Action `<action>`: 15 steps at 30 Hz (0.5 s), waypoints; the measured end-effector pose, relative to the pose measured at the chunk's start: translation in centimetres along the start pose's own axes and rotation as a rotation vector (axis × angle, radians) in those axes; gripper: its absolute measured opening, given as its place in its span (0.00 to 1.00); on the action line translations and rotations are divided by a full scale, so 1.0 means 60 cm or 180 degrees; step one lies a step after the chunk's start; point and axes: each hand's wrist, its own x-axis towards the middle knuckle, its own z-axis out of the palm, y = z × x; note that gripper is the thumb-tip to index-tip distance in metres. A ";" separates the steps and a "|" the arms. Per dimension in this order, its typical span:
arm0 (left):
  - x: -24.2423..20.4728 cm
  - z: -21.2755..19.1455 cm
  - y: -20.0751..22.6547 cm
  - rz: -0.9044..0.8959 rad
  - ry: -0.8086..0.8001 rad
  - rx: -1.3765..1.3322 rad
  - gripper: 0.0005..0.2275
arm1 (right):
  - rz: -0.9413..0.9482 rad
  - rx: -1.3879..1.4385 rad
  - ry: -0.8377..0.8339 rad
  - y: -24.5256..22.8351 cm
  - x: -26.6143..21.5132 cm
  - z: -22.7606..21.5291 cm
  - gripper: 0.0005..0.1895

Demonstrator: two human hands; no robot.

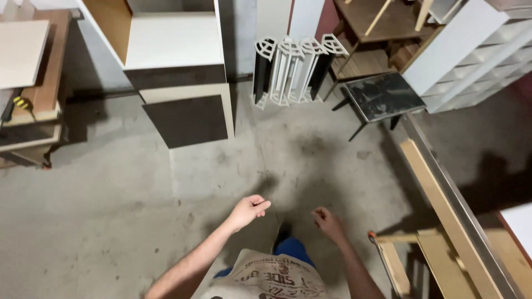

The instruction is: Collecting and arranging white wooden panels of various sizes on a large work table in a workshop.

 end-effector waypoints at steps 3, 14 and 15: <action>0.153 -0.027 0.022 0.0075 0.0107 0.0024 0.10 | 0.0058 0.0008 -0.0041 0.021 0.170 -0.047 0.19; 0.590 -0.103 0.216 -0.0383 0.0596 0.0139 0.15 | -0.0394 -0.0663 -0.0283 -0.205 0.895 -0.336 0.17; 0.635 -0.113 0.213 -0.0277 0.0730 -0.0009 0.15 | -0.0945 -0.0829 -0.0280 -0.236 0.968 -0.352 0.13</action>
